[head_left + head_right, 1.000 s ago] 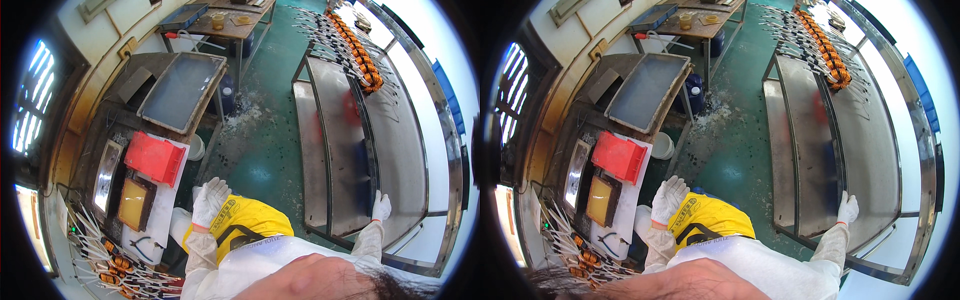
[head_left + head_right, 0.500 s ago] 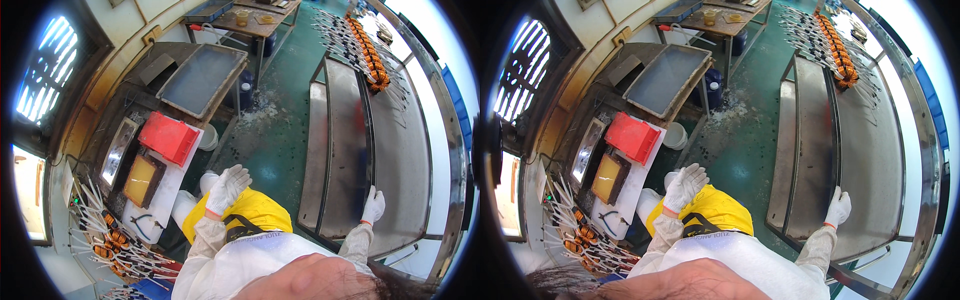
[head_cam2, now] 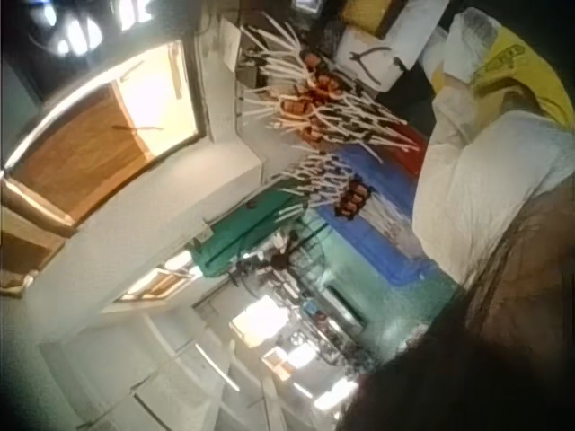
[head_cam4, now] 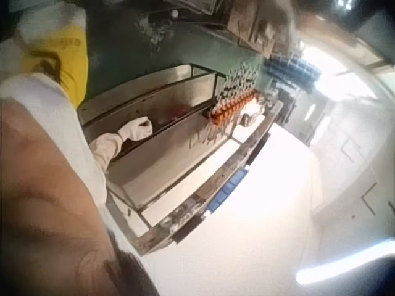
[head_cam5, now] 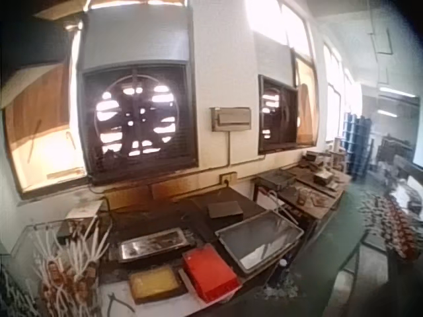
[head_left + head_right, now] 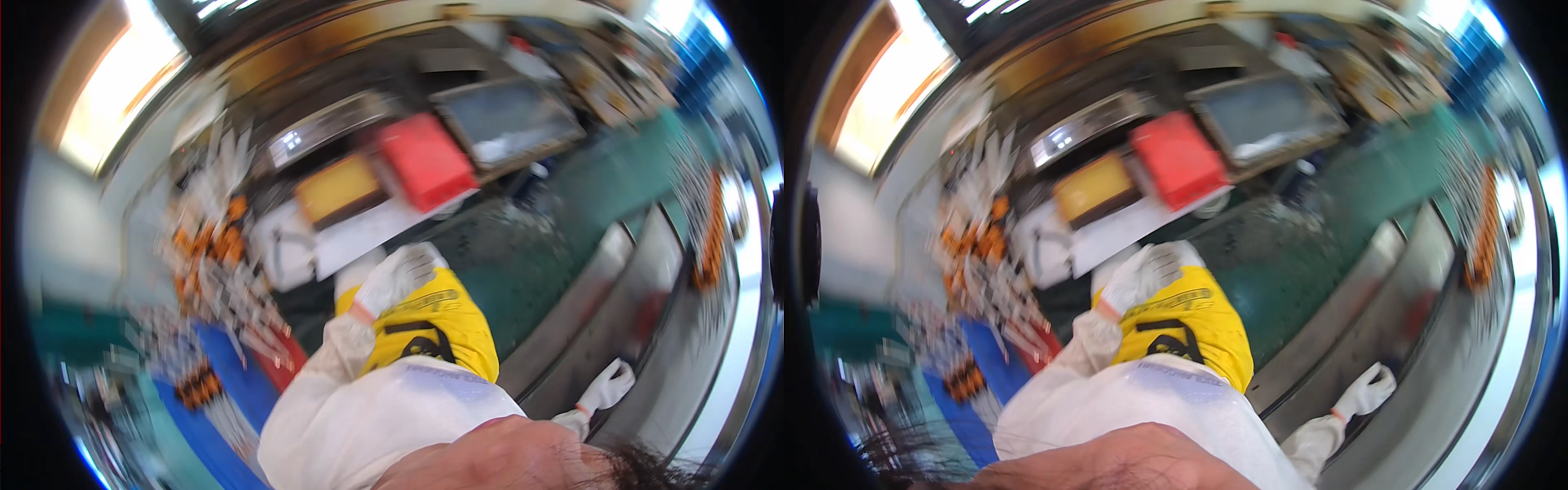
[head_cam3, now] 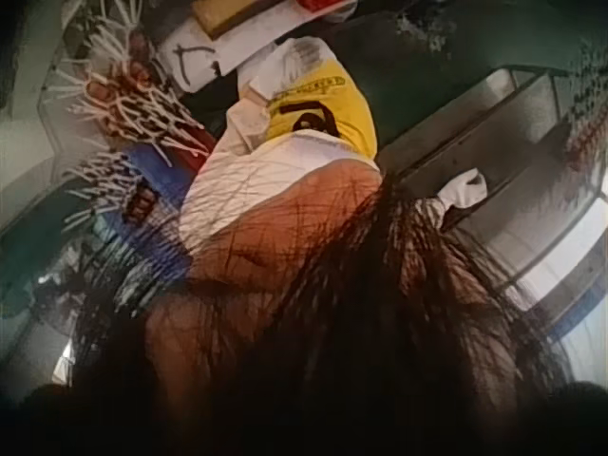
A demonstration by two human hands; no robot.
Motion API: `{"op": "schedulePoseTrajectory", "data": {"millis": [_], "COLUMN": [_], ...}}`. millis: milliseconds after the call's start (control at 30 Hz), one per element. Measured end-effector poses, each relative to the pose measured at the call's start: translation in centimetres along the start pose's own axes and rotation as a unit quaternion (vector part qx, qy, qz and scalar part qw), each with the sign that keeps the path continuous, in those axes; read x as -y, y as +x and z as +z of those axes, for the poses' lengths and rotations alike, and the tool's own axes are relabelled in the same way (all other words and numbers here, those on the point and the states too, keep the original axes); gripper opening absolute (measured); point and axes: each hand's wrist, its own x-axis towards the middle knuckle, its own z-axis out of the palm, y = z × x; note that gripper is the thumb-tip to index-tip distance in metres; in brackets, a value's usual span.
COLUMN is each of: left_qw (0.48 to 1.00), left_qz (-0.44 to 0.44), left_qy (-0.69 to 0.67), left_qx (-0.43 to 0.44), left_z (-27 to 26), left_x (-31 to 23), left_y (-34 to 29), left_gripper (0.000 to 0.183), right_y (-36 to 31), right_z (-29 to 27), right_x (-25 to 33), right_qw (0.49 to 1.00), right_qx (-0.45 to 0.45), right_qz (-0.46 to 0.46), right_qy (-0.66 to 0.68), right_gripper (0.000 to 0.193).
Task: Tinning the copper leads of electrical transformer coils by dipping them into a heated solder bath.
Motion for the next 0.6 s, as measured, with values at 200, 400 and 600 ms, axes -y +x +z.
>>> {"op": "schedulePoseTrajectory", "data": {"millis": [200, 400, 600], "left_qw": [0.989, 0.954, 0.901], "left_qz": [0.148, 0.287, 0.381], "left_qy": [-0.008, -0.003, 0.017], "left_qx": [-0.024, -0.089, -0.208], "left_z": [-1.2, -2.9, -6.5], "left_x": [-1.7, -3.5, -5.3], "left_y": [-3.5, -12.4, -19.5], "left_gripper": [0.045, 0.043, 0.047], "right_y": [-4.2, -7.9, -8.9], "right_z": [9.6, 5.9, 3.4], "right_x": [19.1, 34.3, 35.9], "right_qw": [0.866, 0.66, 0.626], "right_qx": [0.271, 0.324, 0.286], "right_qz": [-0.083, -0.358, -0.46], "right_qy": [0.413, 0.576, 0.561], "right_gripper": [0.017, 0.015, 0.014]}}
